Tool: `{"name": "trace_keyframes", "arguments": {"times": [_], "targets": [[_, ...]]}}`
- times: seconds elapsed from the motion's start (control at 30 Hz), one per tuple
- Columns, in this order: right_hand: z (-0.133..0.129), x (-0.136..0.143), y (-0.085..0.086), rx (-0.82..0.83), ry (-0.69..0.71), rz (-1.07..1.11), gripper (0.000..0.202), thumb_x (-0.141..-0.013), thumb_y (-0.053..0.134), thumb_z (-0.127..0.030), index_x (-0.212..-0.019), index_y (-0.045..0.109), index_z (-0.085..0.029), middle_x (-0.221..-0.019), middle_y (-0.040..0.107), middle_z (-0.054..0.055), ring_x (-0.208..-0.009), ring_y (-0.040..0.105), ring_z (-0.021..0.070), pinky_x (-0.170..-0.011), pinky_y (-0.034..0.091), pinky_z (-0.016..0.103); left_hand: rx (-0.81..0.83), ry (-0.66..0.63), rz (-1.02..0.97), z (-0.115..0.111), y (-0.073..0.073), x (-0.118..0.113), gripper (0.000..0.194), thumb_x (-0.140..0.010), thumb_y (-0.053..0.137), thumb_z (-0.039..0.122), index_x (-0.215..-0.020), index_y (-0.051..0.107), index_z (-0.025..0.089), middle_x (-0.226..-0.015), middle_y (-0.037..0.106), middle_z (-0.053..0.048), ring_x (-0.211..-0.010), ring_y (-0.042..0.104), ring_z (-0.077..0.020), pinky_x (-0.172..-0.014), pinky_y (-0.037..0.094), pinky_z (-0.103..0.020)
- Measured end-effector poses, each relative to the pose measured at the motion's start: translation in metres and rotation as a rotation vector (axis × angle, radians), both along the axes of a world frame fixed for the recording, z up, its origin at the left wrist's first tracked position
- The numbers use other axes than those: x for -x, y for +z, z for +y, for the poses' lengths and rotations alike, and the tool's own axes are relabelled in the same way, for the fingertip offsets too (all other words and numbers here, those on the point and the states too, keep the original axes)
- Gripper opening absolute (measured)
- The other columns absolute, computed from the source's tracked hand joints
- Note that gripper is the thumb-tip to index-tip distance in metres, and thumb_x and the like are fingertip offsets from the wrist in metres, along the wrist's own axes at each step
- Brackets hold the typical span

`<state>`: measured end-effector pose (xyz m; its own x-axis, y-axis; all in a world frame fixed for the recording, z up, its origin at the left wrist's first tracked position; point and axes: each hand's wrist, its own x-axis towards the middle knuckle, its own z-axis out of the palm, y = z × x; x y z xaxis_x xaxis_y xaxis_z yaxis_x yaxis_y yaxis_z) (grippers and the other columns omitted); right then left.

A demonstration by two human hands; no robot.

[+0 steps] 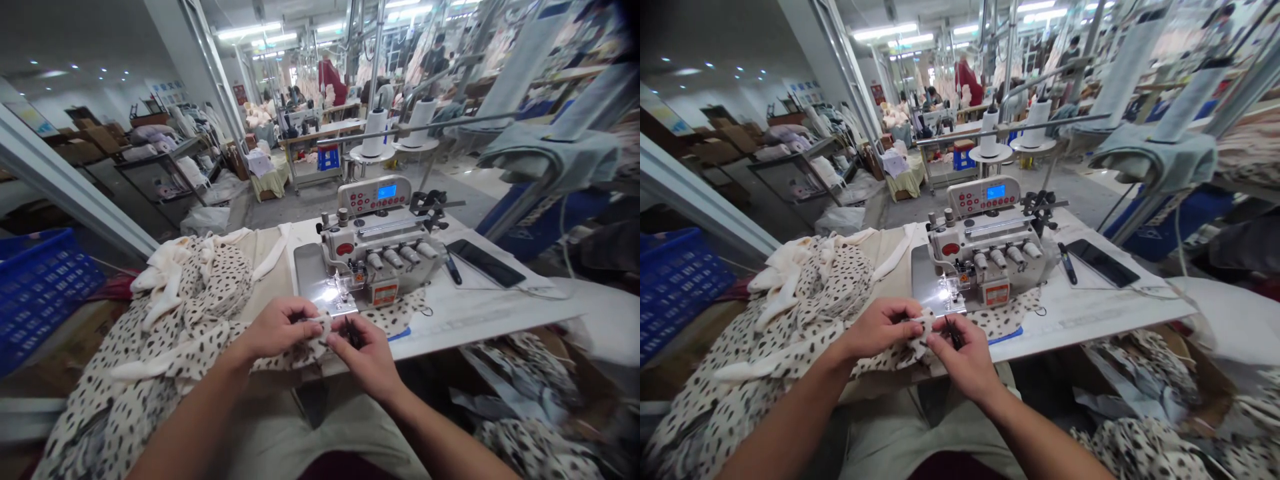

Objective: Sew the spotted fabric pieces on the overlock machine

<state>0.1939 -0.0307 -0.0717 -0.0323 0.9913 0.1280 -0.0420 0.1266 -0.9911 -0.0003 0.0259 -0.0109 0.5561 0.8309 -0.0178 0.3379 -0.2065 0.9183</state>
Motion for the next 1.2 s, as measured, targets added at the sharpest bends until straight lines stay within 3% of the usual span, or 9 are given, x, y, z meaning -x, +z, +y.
{"name": "trace_keyframes", "arguments": {"times": [0.2, 0.33, 0.5, 0.87, 1.03, 1.13, 1.2], "targets": [[0.007, -0.001, 0.010, -0.126, 0.079, -0.039, 0.026, -0.073, 0.081, -0.036, -0.068, 0.062, -0.019, -0.093, 0.063, 0.004, -0.085, 0.060, 0.0188, -0.074, 0.047, 0.028, -0.100, -0.045, 0.031, -0.001, 0.003, -0.002, 0.024, -0.086, 0.070, 0.036, -0.080, 0.071, 0.014, -0.082, 0.067, -0.005, -0.076, 0.060, -0.0153, -0.071, 0.045, -0.026], [0.007, 0.001, 0.012, -0.166, 0.001, -0.140, 0.024, -0.077, 0.076, -0.029, -0.064, 0.059, -0.019, -0.082, 0.062, 0.002, -0.076, 0.058, 0.0166, -0.068, 0.045, 0.026, -0.114, -0.013, 0.089, -0.001, 0.005, 0.000, 0.025, -0.087, 0.069, 0.037, -0.080, 0.071, 0.014, -0.078, 0.066, -0.003, -0.072, 0.058, -0.0137, -0.065, 0.043, -0.025], [0.005, 0.001, 0.012, -0.146, 0.025, -0.206, 0.018, -0.082, 0.070, -0.026, -0.068, 0.061, -0.020, -0.070, 0.061, -0.001, -0.069, 0.056, 0.0149, -0.065, 0.043, 0.025, -0.103, 0.021, 0.078, -0.004, 0.000, 0.003, 0.027, -0.087, 0.069, 0.039, -0.080, 0.071, 0.014, -0.079, 0.067, -0.004, -0.071, 0.058, -0.0130, -0.064, 0.044, -0.024], [0.003, 0.007, 0.007, 0.011, -0.029, -0.073, 0.022, -0.080, 0.070, -0.031, -0.065, 0.063, -0.017, -0.061, 0.061, -0.001, -0.058, 0.051, 0.0124, -0.057, 0.041, 0.024, -0.089, 0.238, -0.039, -0.010, -0.021, -0.004, 0.023, -0.083, 0.073, 0.035, -0.076, 0.068, 0.014, -0.078, 0.070, -0.005, -0.071, 0.062, -0.0142, -0.067, 0.049, -0.025], [0.003, 0.009, 0.008, 0.061, -0.096, -0.031, 0.018, -0.075, 0.073, -0.031, -0.070, 0.062, -0.018, -0.061, 0.058, -0.003, -0.053, 0.046, 0.0102, -0.052, 0.038, 0.022, -0.144, 0.268, -0.076, -0.009, -0.022, -0.004, 0.023, -0.079, 0.078, 0.034, -0.086, 0.064, 0.017, -0.081, 0.067, -0.001, -0.075, 0.061, -0.0129, -0.070, 0.049, -0.024], [0.004, 0.006, 0.011, 0.104, -0.041, 0.037, 0.020, -0.075, 0.074, -0.032, -0.086, 0.065, -0.017, -0.066, 0.060, -0.003, -0.056, 0.049, 0.0112, -0.053, 0.041, 0.022, -0.178, 0.244, -0.071, -0.009, -0.019, -0.004, 0.024, -0.080, 0.078, 0.033, -0.091, 0.063, 0.018, -0.087, 0.067, -0.002, -0.082, 0.063, -0.0140, -0.076, 0.050, -0.025], [0.005, 0.002, 0.012, 0.094, 0.053, 0.017, 0.016, -0.078, 0.071, -0.033, -0.080, 0.067, -0.017, -0.065, 0.059, -0.002, -0.059, 0.051, 0.0122, -0.057, 0.043, 0.023, -0.192, 0.206, -0.046, -0.009, -0.018, -0.005, 0.022, -0.082, 0.076, 0.033, -0.091, 0.063, 0.018, -0.089, 0.068, -0.003, -0.084, 0.064, -0.0150, -0.077, 0.050, -0.026]]}}
